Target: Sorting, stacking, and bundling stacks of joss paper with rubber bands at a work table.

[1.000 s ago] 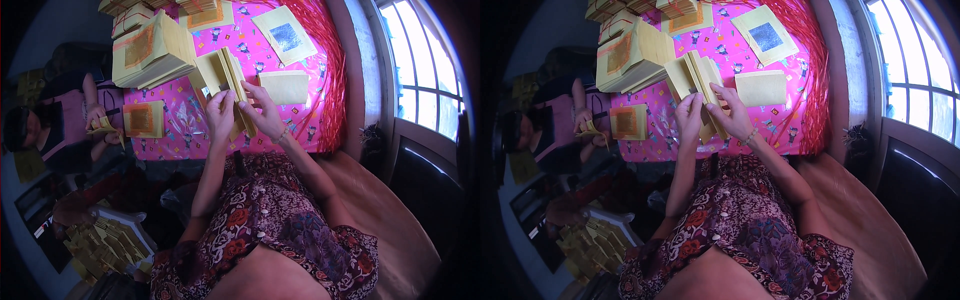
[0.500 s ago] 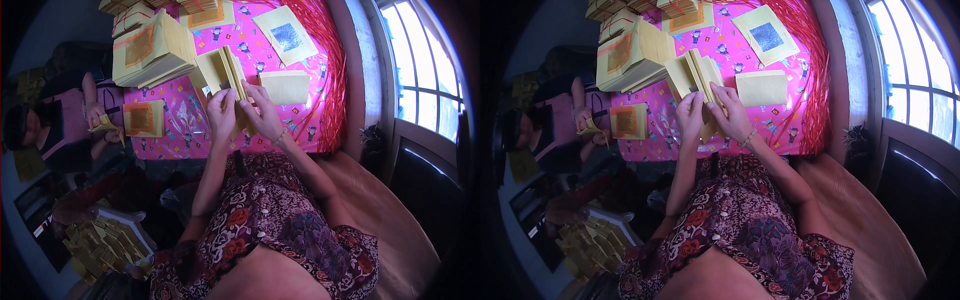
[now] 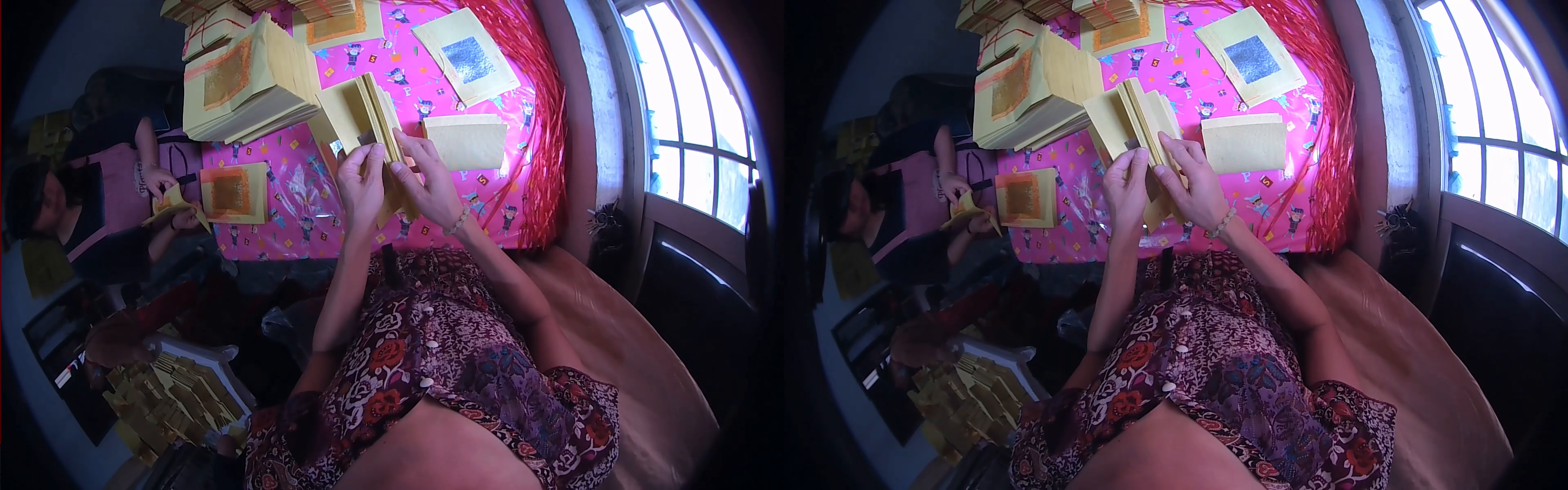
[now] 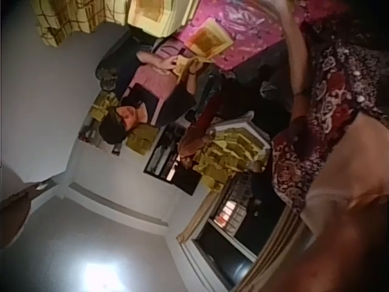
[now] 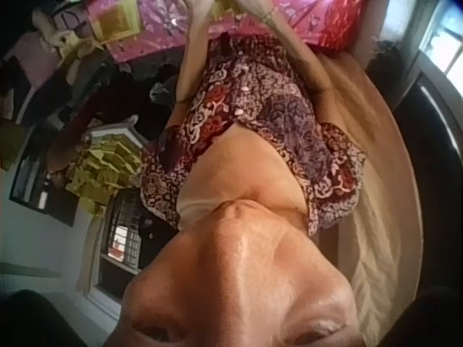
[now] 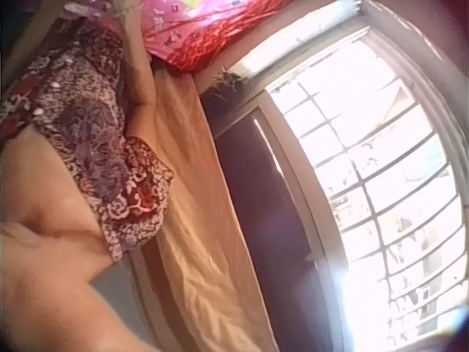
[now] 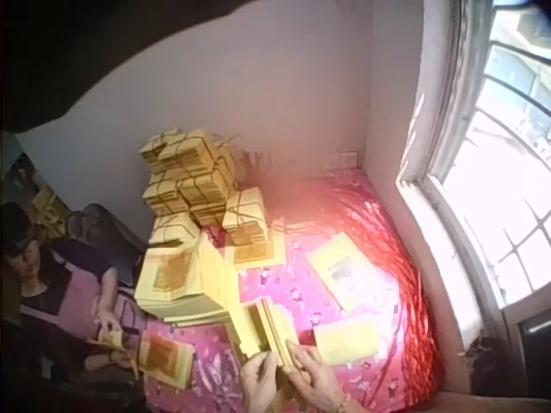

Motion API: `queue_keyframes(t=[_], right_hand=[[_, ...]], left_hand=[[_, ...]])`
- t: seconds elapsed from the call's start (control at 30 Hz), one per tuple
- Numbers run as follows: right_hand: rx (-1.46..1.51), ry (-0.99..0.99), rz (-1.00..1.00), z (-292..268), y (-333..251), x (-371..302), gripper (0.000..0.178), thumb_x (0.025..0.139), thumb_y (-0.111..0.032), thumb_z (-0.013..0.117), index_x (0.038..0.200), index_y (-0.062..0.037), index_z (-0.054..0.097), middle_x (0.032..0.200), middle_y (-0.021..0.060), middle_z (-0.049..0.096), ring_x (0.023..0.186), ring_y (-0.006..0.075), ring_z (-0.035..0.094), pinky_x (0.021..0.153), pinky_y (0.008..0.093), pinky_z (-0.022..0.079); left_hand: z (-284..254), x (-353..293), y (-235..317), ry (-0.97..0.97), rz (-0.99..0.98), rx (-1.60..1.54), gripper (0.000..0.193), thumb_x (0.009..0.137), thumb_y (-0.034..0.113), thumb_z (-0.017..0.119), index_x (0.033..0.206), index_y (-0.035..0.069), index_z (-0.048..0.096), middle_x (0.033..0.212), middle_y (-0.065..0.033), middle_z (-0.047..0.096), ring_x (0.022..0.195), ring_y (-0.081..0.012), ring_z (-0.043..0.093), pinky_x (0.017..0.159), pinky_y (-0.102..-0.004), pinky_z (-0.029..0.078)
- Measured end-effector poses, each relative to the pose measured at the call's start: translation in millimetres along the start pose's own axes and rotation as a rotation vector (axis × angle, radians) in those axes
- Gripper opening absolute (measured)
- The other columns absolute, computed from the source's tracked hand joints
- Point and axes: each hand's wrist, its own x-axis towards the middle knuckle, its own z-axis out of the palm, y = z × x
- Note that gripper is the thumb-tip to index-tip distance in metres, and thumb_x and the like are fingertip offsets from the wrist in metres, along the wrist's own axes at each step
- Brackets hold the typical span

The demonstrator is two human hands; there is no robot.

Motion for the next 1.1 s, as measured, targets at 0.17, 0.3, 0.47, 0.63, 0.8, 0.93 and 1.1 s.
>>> queue_keyframes(t=[0.17,0.3,0.47,0.63,0.8,0.93,1.1], right_hand=[[-0.032,-0.039,0.013,-1.7,0.8,0.1,0.049,0.094,-0.014,0.056,0.14,-0.008,0.041,0.121,0.0123,0.047,0.111,0.0204,0.05,0.088,0.031,0.048],[-0.042,-0.043,0.004,-2.2,2.9,0.4,0.049,0.094,-0.014,0.056,0.14,-0.0081,0.042,0.12,0.012,0.047,0.111,0.02,0.05,0.087,0.0307,0.048],[-0.036,-0.043,0.011,-2.8,2.6,0.5,0.049,0.094,-0.015,0.056,0.14,-0.0085,0.042,0.12,0.0117,0.047,0.111,0.0199,0.05,0.087,0.0306,0.048],[-0.025,-0.041,0.012,-1.1,3.0,0.4,0.05,0.093,-0.015,0.056,0.14,-0.0092,0.041,0.12,0.0119,0.047,0.111,0.0203,0.05,0.087,0.0311,0.048],[-0.159,-0.017,-0.048,-0.6,-1.7,-0.2,0.05,0.093,-0.015,0.057,0.14,-0.0084,0.041,0.12,0.0143,0.048,0.11,0.0234,0.052,0.088,0.0326,0.048],[-0.19,0.04,-0.084,2.6,-3.6,0.2,0.05,0.089,-0.017,0.06,0.136,-0.0044,0.045,0.116,0.0197,0.052,0.104,0.0328,0.056,0.088,0.037,0.047],[-0.205,0.038,-0.085,2.3,-3.6,0.7,0.05,0.09,-0.016,0.059,0.135,-0.0031,0.044,0.116,0.0196,0.052,0.102,0.0333,0.056,0.087,0.0373,0.047]], left_hand=[[1.1,-0.3,2.9,-0.004,-0.011,-0.017,0.026,0.093,0.022,0.061,0.096,-0.002,0.068,0.081,-0.0026,0.064,0.076,-0.0076,0.055,0.07,-0.0243,0.046],[1.4,-0.4,4.1,-0.015,-0.014,-0.046,0.027,0.093,0.023,0.06,0.096,-0.002,0.068,0.08,-0.0018,0.064,0.075,-0.0071,0.055,0.069,-0.0237,0.046],[0.6,0.9,-1.9,-0.023,-0.022,-0.067,0.027,0.093,0.023,0.061,0.095,-0.002,0.069,0.08,-0.0015,0.064,0.075,-0.007,0.054,0.069,-0.0235,0.046],[-0.3,2.1,-5.3,-0.01,-0.006,-0.041,0.027,0.092,0.024,0.062,0.096,-0.002,0.069,0.08,-0.0014,0.064,0.075,-0.0068,0.055,0.069,-0.0233,0.045],[0.5,1.5,0.1,-0.024,-0.017,-0.049,0.027,0.092,0.023,0.062,0.096,-0.003,0.069,0.081,-0.0023,0.065,0.076,-0.0072,0.056,0.068,-0.0232,0.046],[0.7,2.1,-3.3,-0.03,-0.027,-0.059,0.028,0.092,0.023,0.062,0.097,-0.004,0.068,0.081,-0.0032,0.065,0.076,-0.0075,0.056,0.068,-0.0231,0.046],[1.3,1.9,-2.2,-0.029,-0.02,-0.064,0.028,0.092,0.023,0.062,0.097,-0.003,0.068,0.081,-0.0031,0.065,0.076,-0.0072,0.056,0.068,-0.0232,0.046]])
